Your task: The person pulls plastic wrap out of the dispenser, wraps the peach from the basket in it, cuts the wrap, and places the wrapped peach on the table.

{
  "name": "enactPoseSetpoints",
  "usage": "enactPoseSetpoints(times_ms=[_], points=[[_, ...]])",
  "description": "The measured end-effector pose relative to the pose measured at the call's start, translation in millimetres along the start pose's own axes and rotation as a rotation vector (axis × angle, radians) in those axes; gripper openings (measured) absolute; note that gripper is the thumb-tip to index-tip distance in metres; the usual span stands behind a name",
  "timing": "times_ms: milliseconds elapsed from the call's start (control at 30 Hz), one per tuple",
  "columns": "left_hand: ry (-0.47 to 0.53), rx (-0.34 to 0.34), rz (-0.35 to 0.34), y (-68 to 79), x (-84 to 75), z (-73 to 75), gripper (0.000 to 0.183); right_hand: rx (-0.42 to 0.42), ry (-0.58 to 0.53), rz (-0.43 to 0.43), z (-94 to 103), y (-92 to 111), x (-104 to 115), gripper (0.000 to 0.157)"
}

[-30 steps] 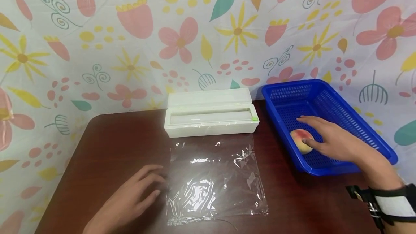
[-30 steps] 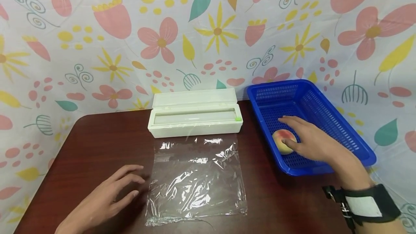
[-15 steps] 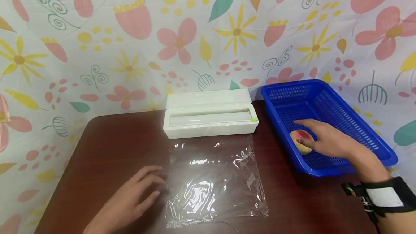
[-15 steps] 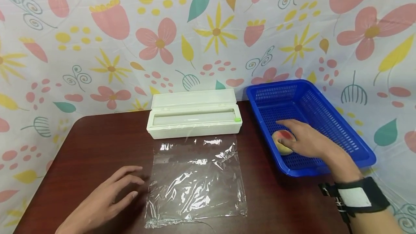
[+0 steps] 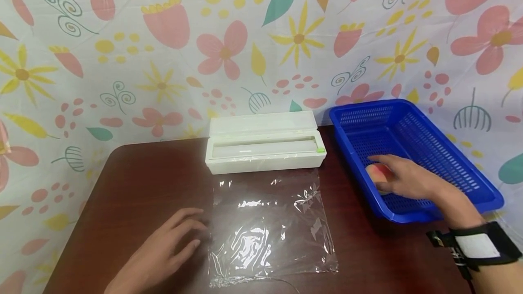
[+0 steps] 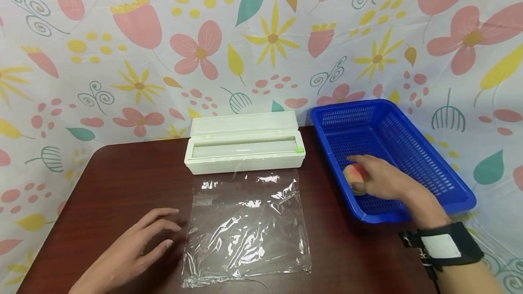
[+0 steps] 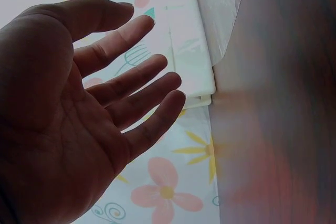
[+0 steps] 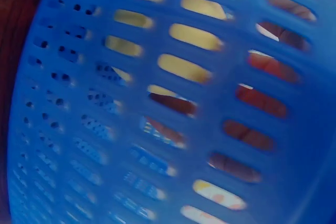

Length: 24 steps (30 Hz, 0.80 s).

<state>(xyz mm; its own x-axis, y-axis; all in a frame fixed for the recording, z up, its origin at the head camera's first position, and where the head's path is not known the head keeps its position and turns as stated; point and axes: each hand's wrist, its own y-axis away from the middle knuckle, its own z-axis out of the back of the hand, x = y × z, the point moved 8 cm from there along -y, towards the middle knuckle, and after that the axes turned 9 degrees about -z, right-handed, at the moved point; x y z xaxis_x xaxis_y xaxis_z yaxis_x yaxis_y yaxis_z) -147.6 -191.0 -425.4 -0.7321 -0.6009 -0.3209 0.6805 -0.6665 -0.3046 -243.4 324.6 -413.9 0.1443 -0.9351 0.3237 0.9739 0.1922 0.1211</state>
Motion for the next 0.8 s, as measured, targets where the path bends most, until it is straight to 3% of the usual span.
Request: enactPoseSetpoints(times_ms=[800], points=[[0.028,0.019,0.018,0.6,6.1,-5.5,0.038,-0.017,-0.006,0.022,-16.0,-9,-8,0.068]])
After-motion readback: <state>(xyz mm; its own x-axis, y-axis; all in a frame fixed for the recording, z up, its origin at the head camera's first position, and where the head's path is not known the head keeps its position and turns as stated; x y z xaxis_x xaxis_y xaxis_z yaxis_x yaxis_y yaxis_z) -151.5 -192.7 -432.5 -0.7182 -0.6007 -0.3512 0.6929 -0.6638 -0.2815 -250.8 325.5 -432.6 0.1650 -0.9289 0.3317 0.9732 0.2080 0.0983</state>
